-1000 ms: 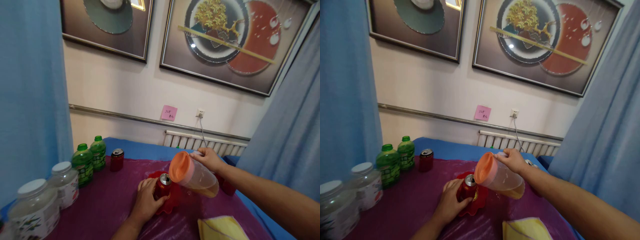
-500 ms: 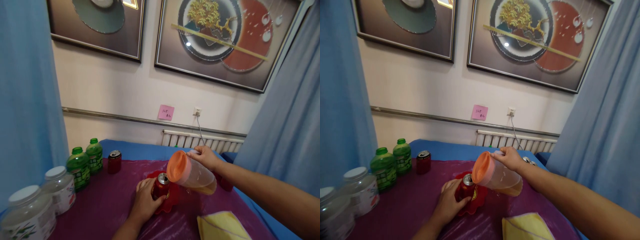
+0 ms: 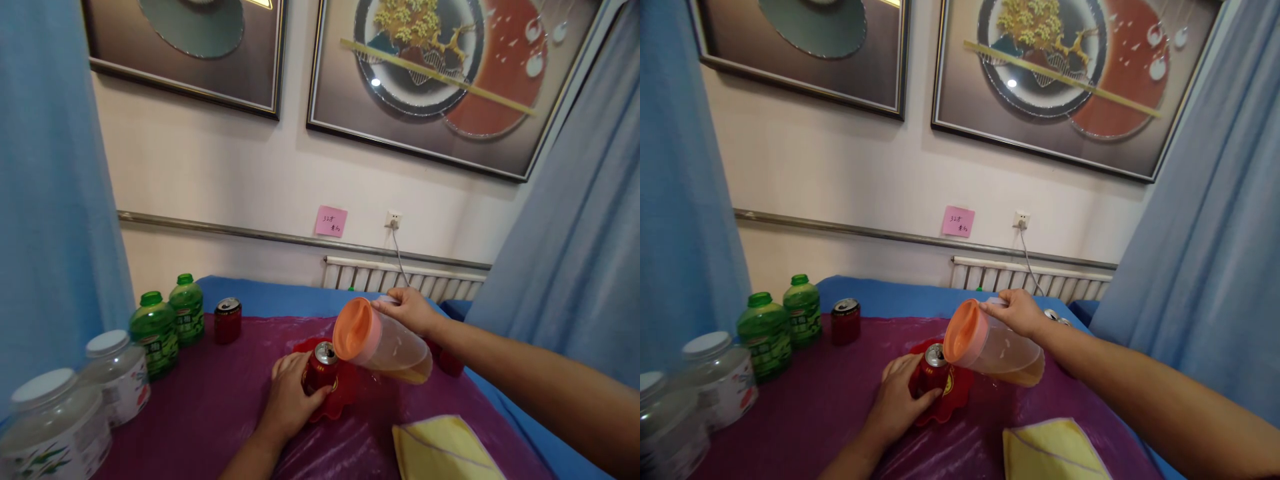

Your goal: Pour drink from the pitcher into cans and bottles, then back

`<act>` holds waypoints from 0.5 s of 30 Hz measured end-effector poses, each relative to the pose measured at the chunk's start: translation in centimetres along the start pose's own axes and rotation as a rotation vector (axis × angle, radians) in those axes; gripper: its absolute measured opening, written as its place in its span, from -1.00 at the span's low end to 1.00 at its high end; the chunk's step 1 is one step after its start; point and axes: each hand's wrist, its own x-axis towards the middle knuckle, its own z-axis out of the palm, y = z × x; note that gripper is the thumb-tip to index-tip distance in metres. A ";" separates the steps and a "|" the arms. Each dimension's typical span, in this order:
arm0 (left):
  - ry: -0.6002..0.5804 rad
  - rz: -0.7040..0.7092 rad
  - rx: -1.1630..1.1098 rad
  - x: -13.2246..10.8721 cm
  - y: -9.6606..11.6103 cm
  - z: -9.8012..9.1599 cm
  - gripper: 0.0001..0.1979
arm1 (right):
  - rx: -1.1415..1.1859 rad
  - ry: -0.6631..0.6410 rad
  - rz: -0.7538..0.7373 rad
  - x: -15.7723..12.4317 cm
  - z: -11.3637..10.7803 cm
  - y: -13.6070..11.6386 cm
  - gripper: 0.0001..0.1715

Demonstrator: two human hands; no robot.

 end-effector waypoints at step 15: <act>0.014 0.017 0.019 0.0 -0.3 0.3 -0.41 | -0.021 -0.001 0.004 -0.2 -0.4 -0.4 -0.32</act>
